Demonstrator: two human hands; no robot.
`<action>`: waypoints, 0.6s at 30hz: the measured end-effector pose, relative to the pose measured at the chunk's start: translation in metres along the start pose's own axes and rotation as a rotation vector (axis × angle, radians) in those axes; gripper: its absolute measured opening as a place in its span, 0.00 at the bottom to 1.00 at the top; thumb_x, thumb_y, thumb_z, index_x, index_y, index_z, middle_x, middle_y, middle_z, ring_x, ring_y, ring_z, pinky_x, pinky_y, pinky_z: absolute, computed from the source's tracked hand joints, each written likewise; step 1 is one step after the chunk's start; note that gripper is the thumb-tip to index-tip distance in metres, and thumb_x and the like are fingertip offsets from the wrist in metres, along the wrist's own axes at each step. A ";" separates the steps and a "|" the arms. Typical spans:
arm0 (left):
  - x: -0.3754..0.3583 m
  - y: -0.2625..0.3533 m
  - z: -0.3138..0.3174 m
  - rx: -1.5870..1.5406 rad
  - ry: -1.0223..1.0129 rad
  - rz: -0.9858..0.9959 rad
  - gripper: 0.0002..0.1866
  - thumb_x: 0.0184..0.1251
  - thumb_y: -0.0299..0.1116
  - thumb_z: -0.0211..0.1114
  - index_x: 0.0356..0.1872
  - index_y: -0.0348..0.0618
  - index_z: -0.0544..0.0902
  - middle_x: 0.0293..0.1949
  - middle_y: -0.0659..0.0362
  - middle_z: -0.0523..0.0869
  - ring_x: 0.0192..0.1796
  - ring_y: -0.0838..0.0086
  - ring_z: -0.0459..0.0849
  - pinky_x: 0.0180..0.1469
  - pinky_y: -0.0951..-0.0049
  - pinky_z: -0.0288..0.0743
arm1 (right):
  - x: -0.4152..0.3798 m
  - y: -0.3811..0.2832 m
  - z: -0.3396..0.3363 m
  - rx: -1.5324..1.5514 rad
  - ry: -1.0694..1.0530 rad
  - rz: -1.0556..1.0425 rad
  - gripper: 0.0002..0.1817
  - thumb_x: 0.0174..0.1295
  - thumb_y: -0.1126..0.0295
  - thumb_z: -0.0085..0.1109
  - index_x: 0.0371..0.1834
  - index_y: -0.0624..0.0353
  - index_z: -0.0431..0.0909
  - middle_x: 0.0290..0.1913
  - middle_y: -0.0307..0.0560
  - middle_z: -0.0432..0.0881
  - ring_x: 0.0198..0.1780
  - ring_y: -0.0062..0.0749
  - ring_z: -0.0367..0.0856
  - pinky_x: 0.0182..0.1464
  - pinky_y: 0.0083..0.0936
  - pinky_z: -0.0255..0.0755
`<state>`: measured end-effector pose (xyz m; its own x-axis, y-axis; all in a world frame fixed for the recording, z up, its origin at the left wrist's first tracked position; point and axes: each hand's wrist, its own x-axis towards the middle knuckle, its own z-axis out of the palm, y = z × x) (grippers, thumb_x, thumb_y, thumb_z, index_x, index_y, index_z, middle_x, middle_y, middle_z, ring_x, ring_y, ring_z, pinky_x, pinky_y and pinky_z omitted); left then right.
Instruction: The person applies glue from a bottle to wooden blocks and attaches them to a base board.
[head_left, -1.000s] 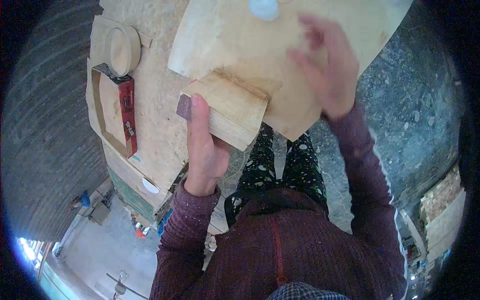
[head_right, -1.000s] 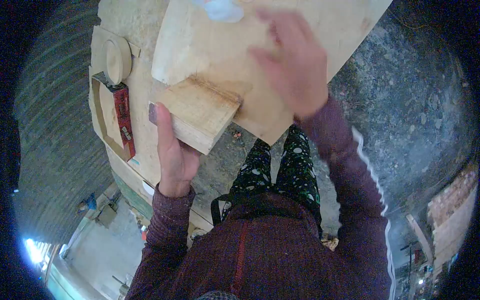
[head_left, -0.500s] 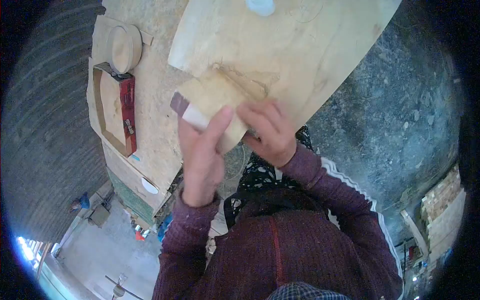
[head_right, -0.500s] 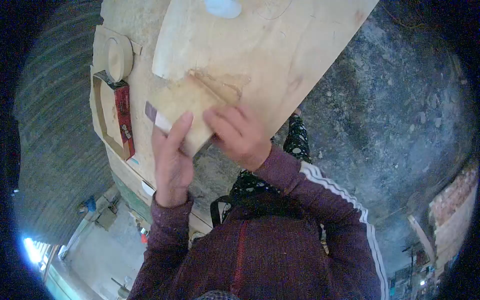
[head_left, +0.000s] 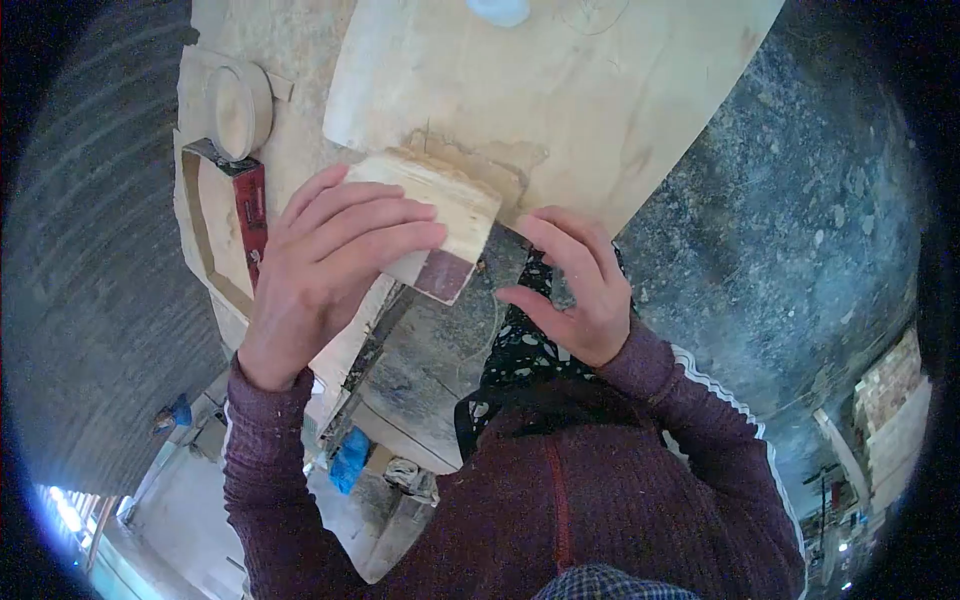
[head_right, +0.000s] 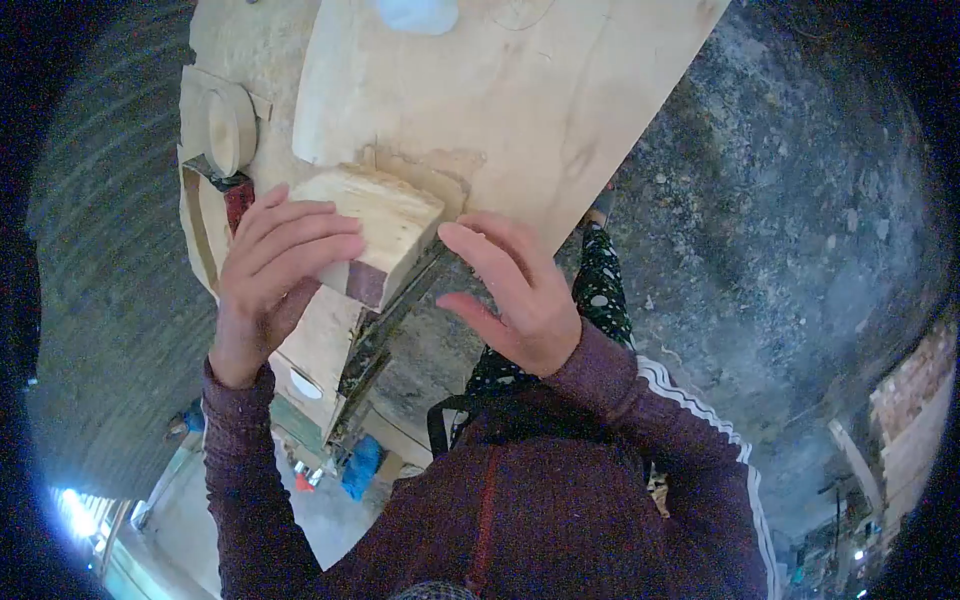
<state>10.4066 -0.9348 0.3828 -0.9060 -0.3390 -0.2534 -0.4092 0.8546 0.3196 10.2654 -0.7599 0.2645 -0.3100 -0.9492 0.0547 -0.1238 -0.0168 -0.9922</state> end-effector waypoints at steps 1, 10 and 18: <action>0.005 0.000 0.003 -0.025 -0.025 0.009 0.19 0.46 0.22 0.65 0.42 0.53 0.84 0.45 0.65 0.85 0.51 0.68 0.80 0.63 0.57 0.65 | 0.001 0.003 0.001 -0.001 0.004 -0.006 0.32 0.42 0.76 0.71 0.56 0.62 0.72 0.52 0.54 0.73 0.51 0.47 0.75 0.51 0.32 0.73; 0.017 0.000 0.013 -0.116 -0.016 0.017 0.19 0.45 0.21 0.66 0.42 0.52 0.84 0.45 0.64 0.84 0.52 0.66 0.79 0.65 0.55 0.63 | 0.014 0.019 0.014 -0.067 0.034 0.005 0.31 0.40 0.80 0.70 0.53 0.61 0.74 0.51 0.52 0.76 0.47 0.41 0.79 0.46 0.28 0.76; 0.002 0.003 0.015 -0.100 0.157 -0.144 0.31 0.45 0.29 0.71 0.56 0.53 0.77 0.58 0.58 0.75 0.63 0.64 0.71 0.67 0.57 0.60 | 0.018 0.023 0.015 -0.145 0.044 -0.090 0.30 0.38 0.85 0.67 0.51 0.63 0.76 0.49 0.53 0.79 0.49 0.43 0.80 0.48 0.29 0.76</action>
<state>10.4049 -0.9269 0.3697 -0.8401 -0.5181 -0.1606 -0.5369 0.7526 0.3812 10.2710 -0.7825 0.2408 -0.3322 -0.9311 0.1509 -0.2863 -0.0529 -0.9567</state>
